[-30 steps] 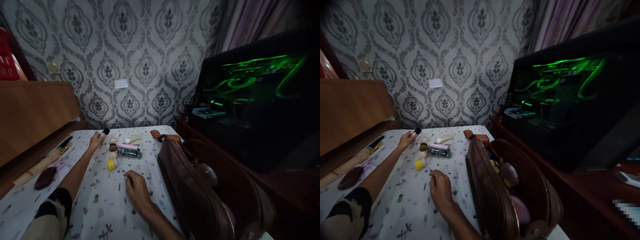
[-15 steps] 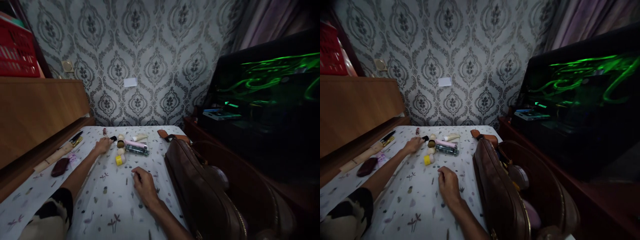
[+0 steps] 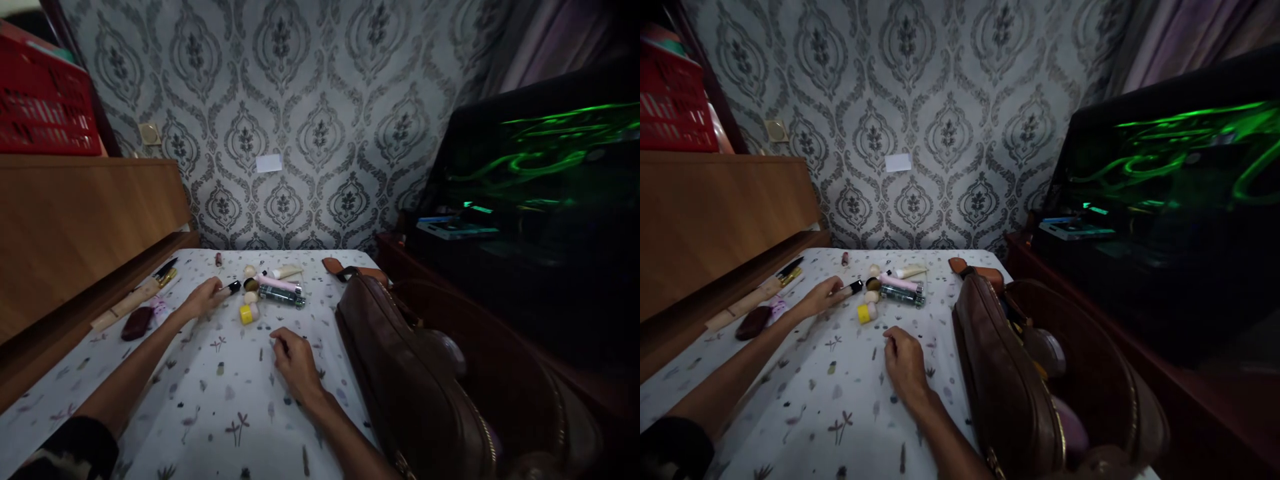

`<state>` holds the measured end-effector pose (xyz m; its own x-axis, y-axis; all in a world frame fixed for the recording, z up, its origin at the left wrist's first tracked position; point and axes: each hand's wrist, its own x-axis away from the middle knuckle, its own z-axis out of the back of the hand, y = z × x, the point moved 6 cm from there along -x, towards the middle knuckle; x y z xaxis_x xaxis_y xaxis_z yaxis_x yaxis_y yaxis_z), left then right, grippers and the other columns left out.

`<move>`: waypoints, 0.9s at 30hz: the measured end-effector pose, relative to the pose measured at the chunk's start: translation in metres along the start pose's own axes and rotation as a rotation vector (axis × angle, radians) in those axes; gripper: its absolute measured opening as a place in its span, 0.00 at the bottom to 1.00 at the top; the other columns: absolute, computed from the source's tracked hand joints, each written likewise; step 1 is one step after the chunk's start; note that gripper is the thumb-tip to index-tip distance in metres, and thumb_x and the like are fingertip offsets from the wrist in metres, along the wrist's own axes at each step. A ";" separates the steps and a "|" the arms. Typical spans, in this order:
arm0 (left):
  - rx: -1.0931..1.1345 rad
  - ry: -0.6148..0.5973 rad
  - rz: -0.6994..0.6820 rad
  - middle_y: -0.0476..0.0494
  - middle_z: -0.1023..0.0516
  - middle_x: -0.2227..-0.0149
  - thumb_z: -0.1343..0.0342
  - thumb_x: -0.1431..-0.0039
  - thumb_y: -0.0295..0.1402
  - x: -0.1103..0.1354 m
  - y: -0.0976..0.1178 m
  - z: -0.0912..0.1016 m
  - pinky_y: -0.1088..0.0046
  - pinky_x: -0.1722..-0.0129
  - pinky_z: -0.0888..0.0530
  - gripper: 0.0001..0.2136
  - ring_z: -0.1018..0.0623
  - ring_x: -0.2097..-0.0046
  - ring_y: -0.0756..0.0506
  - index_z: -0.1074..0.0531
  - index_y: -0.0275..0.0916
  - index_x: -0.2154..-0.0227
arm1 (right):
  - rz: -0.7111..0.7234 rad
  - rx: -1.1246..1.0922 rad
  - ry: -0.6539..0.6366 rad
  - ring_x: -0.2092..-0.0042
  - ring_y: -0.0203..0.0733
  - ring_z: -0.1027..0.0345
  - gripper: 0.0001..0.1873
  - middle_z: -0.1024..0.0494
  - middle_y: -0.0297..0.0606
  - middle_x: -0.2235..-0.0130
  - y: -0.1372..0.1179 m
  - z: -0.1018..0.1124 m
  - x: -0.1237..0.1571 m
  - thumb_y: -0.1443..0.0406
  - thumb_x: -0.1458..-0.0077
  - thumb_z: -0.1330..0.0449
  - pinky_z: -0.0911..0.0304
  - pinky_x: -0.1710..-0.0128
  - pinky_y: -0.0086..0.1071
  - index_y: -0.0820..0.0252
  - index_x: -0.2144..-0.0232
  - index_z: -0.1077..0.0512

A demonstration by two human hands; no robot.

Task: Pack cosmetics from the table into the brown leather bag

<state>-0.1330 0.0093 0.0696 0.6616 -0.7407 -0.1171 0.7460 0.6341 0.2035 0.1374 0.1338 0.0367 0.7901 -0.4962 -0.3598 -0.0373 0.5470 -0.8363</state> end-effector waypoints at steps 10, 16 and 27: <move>0.007 -0.022 0.075 0.33 0.30 0.42 0.60 0.35 0.42 0.030 0.018 -0.022 0.61 0.46 0.33 0.22 0.30 0.41 0.36 0.39 0.38 0.42 | -0.010 -0.008 -0.004 0.77 0.41 0.31 0.18 0.28 0.34 0.79 0.000 0.001 0.000 0.67 0.44 0.52 0.38 0.75 0.30 0.63 0.60 0.23; -0.011 -0.079 0.095 0.37 0.25 0.48 0.55 0.39 0.40 0.045 0.024 -0.002 0.64 0.53 0.30 0.20 0.26 0.47 0.37 0.37 0.41 0.46 | -0.002 -0.015 -0.009 0.76 0.41 0.31 0.17 0.28 0.33 0.79 -0.001 0.001 0.000 0.67 0.44 0.51 0.38 0.75 0.29 0.62 0.60 0.23; -0.064 -0.193 0.107 0.32 0.26 0.50 0.53 0.42 0.45 0.065 0.033 -0.005 0.61 0.51 0.30 0.21 0.27 0.48 0.35 0.32 0.36 0.52 | 0.000 0.004 -0.023 0.75 0.41 0.30 0.17 0.27 0.33 0.78 -0.002 -0.001 0.000 0.67 0.44 0.51 0.39 0.74 0.29 0.61 0.60 0.24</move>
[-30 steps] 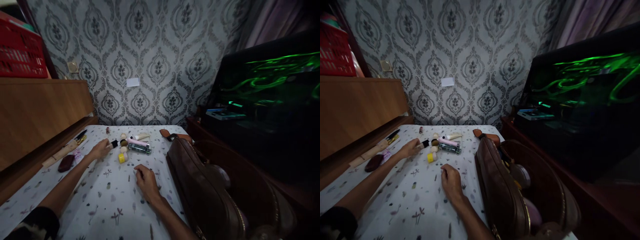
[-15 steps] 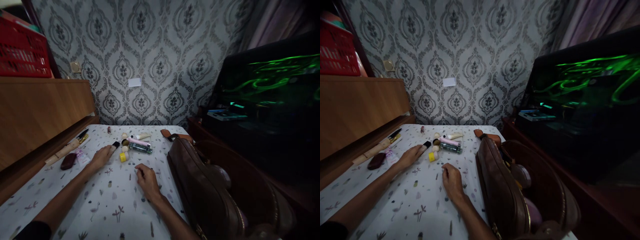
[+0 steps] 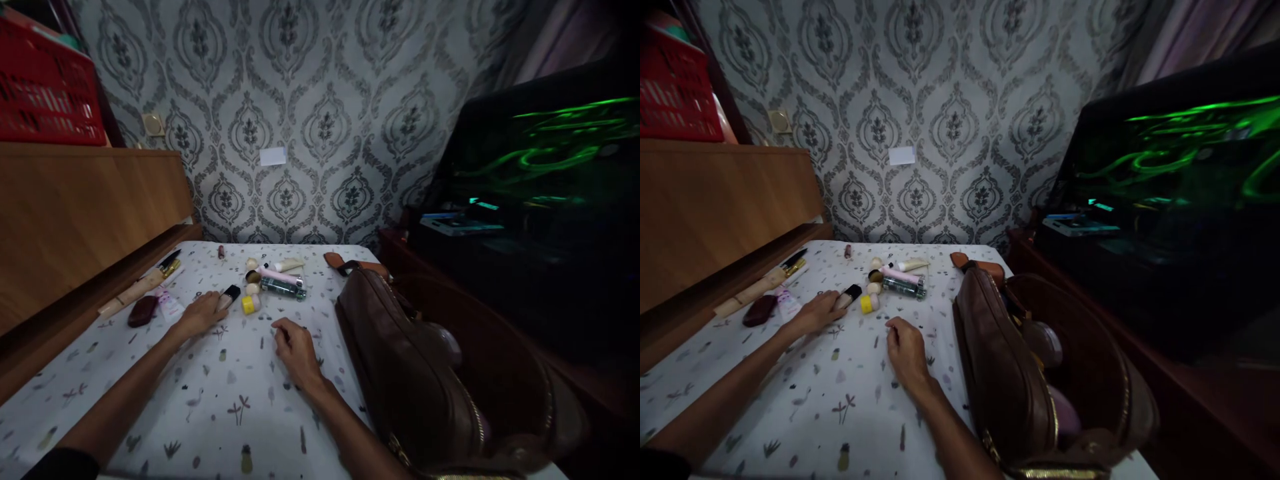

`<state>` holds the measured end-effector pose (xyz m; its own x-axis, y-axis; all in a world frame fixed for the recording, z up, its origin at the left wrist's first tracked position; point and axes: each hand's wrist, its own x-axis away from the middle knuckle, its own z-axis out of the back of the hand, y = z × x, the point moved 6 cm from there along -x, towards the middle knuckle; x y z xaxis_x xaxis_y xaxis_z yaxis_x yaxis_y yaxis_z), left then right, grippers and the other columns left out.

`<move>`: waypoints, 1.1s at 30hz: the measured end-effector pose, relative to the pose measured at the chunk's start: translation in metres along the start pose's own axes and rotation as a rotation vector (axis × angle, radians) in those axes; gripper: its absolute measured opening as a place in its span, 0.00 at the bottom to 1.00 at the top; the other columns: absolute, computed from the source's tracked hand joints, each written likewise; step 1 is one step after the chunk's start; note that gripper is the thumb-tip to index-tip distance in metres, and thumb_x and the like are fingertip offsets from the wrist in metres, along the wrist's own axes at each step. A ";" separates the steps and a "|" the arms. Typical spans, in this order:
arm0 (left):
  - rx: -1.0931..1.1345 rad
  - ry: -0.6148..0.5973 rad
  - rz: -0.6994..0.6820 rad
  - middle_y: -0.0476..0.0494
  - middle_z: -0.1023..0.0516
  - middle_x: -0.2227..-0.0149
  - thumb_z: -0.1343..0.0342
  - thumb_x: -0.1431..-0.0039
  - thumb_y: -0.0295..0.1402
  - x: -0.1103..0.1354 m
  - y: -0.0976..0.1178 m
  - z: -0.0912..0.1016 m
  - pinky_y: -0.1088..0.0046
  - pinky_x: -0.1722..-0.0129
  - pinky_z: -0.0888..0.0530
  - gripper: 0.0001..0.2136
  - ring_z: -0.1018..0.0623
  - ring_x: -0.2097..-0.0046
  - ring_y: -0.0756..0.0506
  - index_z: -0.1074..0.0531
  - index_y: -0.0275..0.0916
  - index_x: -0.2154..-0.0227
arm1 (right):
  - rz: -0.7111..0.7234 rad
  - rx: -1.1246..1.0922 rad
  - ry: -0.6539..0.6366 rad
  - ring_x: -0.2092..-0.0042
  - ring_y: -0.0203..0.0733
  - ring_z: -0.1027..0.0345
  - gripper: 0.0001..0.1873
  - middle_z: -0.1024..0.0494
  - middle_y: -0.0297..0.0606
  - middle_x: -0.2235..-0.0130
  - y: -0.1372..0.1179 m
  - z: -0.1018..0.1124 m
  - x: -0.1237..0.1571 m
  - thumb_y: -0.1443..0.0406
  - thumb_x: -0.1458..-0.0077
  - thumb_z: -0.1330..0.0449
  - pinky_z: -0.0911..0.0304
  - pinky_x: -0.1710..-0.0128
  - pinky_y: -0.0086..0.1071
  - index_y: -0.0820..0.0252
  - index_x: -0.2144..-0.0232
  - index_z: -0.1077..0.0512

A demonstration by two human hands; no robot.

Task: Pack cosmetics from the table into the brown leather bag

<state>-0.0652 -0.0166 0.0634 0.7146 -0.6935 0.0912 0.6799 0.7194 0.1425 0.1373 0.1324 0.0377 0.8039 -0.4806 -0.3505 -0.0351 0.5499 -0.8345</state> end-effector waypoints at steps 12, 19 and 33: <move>0.106 -0.081 -0.186 0.42 0.28 0.44 0.52 0.42 0.40 0.048 -0.011 -0.001 0.65 0.42 0.34 0.23 0.29 0.43 0.38 0.33 0.44 0.43 | -0.019 0.013 -0.024 0.72 0.41 0.29 0.15 0.26 0.34 0.76 -0.004 0.000 0.001 0.67 0.44 0.51 0.39 0.73 0.29 0.60 0.62 0.25; 0.285 -0.114 -0.363 0.46 0.27 0.48 0.47 0.44 0.36 0.077 0.017 0.004 0.68 0.46 0.32 0.19 0.28 0.46 0.40 0.30 0.47 0.49 | 0.009 -0.014 -0.076 0.73 0.40 0.31 0.15 0.27 0.33 0.77 -0.007 -0.003 0.002 0.67 0.45 0.50 0.39 0.72 0.29 0.60 0.63 0.24; 0.336 0.034 -0.505 0.42 0.30 0.52 0.54 0.34 0.39 0.085 0.084 -0.016 0.63 0.47 0.31 0.11 0.30 0.49 0.42 0.34 0.42 0.54 | 0.082 0.079 -0.145 0.66 0.39 0.33 0.18 0.24 0.38 0.68 -0.016 -0.006 0.000 0.59 0.35 0.52 0.41 0.65 0.30 0.61 0.66 0.26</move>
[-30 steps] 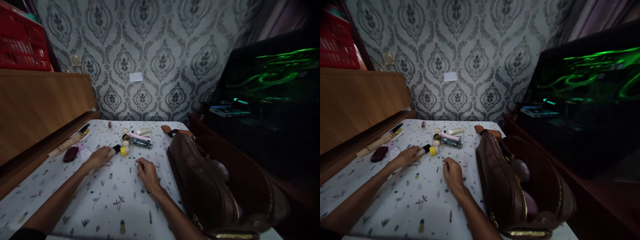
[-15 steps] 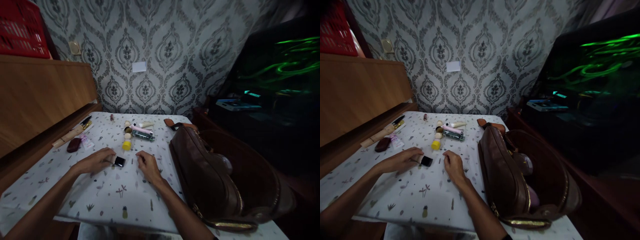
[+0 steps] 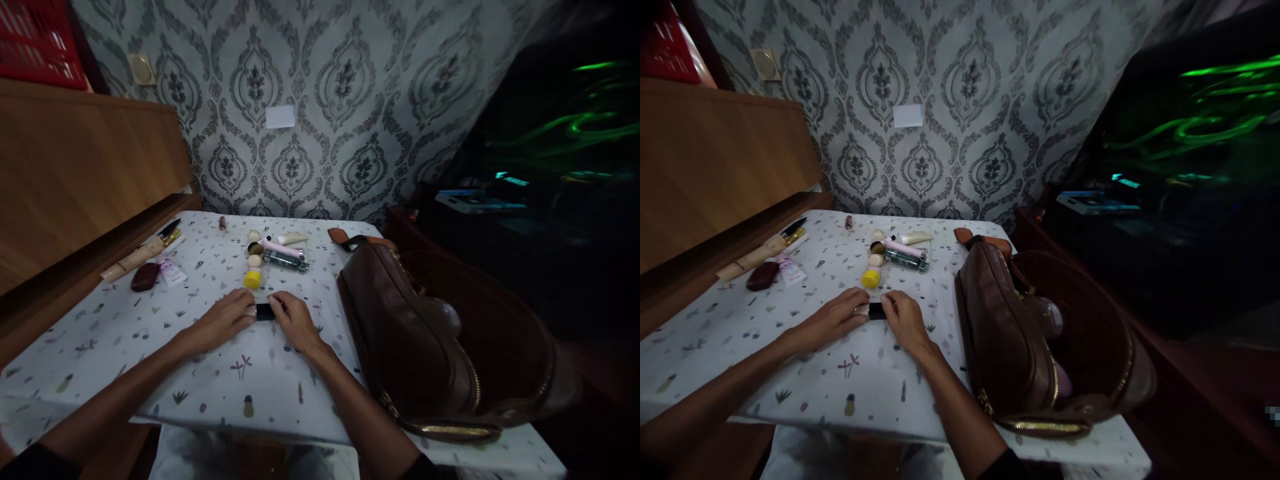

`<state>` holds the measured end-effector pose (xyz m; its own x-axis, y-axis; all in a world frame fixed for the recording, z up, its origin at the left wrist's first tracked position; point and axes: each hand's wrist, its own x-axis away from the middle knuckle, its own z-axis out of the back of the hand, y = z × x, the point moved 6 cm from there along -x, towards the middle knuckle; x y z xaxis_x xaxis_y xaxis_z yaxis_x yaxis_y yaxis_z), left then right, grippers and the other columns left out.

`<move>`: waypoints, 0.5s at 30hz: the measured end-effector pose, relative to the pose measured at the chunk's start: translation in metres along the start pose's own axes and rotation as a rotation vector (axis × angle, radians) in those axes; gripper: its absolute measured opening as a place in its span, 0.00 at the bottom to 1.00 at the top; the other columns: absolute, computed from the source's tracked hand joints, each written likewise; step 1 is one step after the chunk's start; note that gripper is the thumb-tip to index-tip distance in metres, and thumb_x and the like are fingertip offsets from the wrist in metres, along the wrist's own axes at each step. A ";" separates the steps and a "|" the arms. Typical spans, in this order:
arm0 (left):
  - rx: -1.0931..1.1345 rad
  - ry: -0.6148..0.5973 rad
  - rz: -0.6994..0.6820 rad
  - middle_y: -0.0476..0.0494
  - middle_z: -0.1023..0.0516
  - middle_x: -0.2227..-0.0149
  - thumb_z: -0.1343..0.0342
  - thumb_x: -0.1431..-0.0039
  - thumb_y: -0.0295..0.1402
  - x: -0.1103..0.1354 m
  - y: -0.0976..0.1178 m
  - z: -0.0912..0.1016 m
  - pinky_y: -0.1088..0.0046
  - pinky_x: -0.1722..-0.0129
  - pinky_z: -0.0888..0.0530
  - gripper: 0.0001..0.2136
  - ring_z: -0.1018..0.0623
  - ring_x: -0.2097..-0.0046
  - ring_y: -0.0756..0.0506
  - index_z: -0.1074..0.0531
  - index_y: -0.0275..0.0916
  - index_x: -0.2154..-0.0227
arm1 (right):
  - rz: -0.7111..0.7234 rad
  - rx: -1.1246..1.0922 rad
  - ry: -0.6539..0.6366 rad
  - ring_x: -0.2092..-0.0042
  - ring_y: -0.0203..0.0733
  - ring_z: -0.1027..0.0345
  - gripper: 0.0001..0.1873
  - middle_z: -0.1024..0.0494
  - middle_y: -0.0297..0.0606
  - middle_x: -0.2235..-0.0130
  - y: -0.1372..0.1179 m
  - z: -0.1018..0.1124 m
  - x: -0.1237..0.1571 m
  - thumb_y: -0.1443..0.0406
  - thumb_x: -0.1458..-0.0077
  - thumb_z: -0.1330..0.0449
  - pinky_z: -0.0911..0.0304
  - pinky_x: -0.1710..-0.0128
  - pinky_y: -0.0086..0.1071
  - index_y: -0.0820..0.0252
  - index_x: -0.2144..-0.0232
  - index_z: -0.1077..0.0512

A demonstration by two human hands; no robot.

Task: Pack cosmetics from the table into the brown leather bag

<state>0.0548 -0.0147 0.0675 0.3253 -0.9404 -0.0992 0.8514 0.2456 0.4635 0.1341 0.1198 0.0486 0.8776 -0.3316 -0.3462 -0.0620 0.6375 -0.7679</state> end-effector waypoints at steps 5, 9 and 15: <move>-0.032 0.110 -0.036 0.41 0.27 0.52 0.52 0.34 0.36 -0.026 0.009 -0.022 0.63 0.50 0.29 0.11 0.27 0.51 0.42 0.34 0.41 0.52 | -0.133 0.200 0.092 0.66 0.41 0.33 0.18 0.24 0.39 0.68 0.019 0.011 -0.001 0.59 0.35 0.52 0.44 0.64 0.31 0.60 0.68 0.26; -0.073 0.133 -0.045 0.43 0.25 0.58 0.51 0.35 0.37 -0.042 0.012 -0.030 0.65 0.57 0.28 0.08 0.25 0.56 0.43 0.32 0.42 0.58 | -0.202 0.221 0.146 0.65 0.42 0.32 0.16 0.22 0.40 0.67 0.035 0.021 -0.001 0.59 0.37 0.50 0.43 0.64 0.31 0.60 0.67 0.25; -0.104 0.156 -0.068 0.42 0.25 0.60 0.51 0.35 0.40 -0.039 0.009 -0.028 0.65 0.58 0.29 0.09 0.26 0.57 0.41 0.34 0.41 0.59 | -0.171 0.168 0.101 0.68 0.39 0.32 0.15 0.23 0.37 0.70 0.035 0.023 -0.003 0.59 0.39 0.48 0.42 0.66 0.30 0.60 0.68 0.24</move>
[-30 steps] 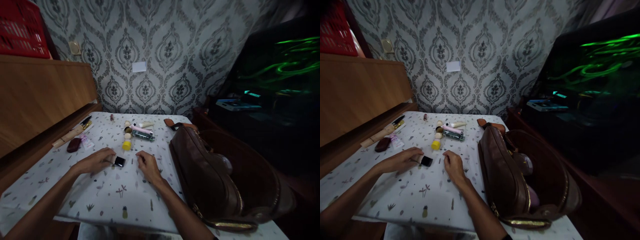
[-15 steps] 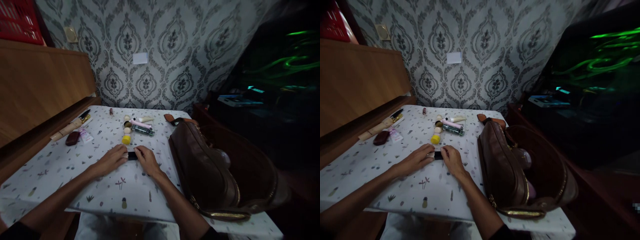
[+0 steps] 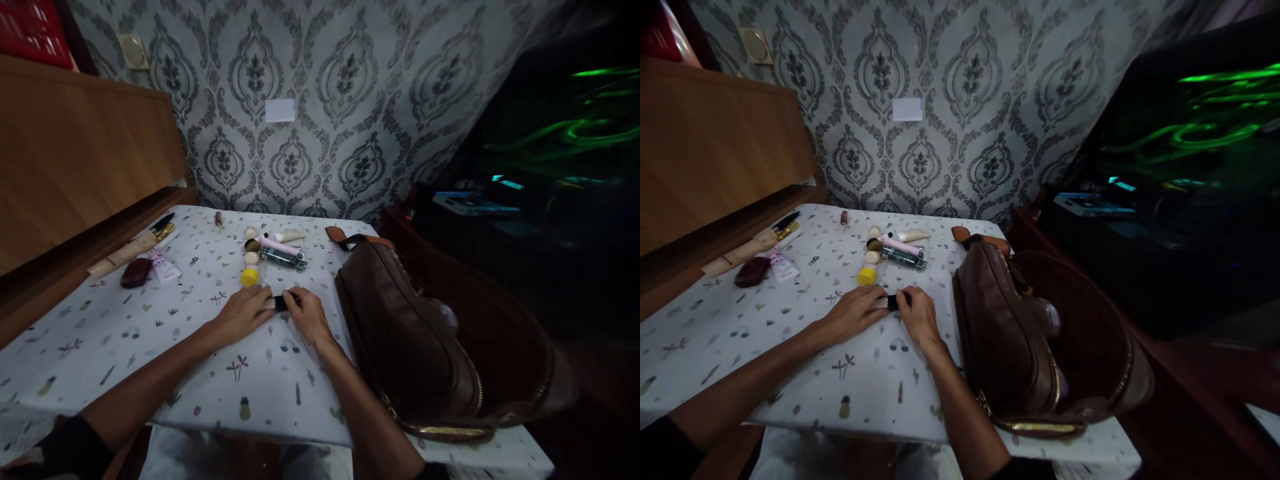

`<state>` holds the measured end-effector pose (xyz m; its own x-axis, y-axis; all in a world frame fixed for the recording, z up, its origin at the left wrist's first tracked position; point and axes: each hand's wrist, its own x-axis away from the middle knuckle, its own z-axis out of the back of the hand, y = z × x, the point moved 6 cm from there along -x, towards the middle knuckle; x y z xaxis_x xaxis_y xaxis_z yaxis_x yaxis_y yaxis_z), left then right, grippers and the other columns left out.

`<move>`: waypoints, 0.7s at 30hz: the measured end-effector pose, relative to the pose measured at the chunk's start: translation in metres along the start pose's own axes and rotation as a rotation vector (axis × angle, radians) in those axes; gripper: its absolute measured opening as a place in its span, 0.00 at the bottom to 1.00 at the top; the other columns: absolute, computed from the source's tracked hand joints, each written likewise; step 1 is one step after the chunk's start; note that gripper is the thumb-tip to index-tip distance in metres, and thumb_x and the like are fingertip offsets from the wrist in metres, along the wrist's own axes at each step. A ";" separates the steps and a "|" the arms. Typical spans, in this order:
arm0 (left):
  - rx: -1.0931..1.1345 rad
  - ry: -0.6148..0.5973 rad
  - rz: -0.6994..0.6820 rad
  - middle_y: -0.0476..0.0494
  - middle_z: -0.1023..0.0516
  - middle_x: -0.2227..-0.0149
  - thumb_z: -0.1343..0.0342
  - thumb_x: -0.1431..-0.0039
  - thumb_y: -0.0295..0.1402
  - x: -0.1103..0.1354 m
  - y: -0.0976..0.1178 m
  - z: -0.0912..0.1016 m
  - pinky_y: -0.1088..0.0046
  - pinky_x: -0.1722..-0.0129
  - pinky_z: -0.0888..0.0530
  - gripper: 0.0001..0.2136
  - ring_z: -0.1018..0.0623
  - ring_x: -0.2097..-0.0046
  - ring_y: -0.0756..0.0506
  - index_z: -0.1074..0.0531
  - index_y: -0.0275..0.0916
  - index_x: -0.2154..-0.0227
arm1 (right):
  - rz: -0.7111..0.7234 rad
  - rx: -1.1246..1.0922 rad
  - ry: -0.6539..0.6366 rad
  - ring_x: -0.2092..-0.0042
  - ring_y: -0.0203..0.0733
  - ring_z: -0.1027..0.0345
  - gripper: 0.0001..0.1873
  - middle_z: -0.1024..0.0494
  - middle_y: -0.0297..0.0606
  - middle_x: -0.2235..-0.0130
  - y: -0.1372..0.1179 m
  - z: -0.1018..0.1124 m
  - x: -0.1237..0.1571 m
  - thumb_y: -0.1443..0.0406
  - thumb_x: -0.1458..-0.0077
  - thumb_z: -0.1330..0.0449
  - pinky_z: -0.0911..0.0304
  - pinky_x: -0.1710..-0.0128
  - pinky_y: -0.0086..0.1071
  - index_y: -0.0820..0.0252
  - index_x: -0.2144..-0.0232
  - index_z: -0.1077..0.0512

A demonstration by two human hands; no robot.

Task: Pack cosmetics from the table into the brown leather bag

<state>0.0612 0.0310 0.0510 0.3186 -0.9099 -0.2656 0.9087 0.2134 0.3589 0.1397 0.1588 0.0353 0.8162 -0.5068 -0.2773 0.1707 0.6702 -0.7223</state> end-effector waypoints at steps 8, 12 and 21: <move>0.037 0.088 0.028 0.43 0.26 0.61 0.57 0.32 0.44 0.013 0.000 0.000 0.65 0.59 0.30 0.13 0.26 0.59 0.42 0.34 0.42 0.59 | 0.032 -0.186 -0.140 0.71 0.38 0.34 0.20 0.26 0.33 0.74 -0.018 -0.002 0.006 0.53 0.36 0.51 0.42 0.72 0.28 0.59 0.69 0.27; 0.004 0.071 0.009 0.42 0.25 0.60 0.57 0.32 0.43 0.014 0.001 -0.002 0.64 0.58 0.30 0.12 0.27 0.58 0.41 0.34 0.43 0.57 | 0.026 -0.203 -0.132 0.73 0.37 0.36 0.21 0.29 0.32 0.77 -0.015 -0.002 0.007 0.52 0.36 0.52 0.43 0.73 0.27 0.58 0.73 0.30; 0.012 0.072 0.006 0.42 0.25 0.60 0.57 0.31 0.44 0.014 0.002 0.000 0.65 0.59 0.30 0.13 0.26 0.59 0.41 0.33 0.42 0.58 | -0.008 -0.233 -0.105 0.75 0.36 0.37 0.21 0.33 0.30 0.80 -0.009 -0.002 0.006 0.52 0.38 0.52 0.43 0.72 0.29 0.57 0.76 0.34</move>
<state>0.0672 0.0189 0.0482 0.3428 -0.8807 -0.3269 0.9035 0.2138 0.3715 0.1421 0.1489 0.0386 0.8705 -0.4441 -0.2122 0.0556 0.5171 -0.8541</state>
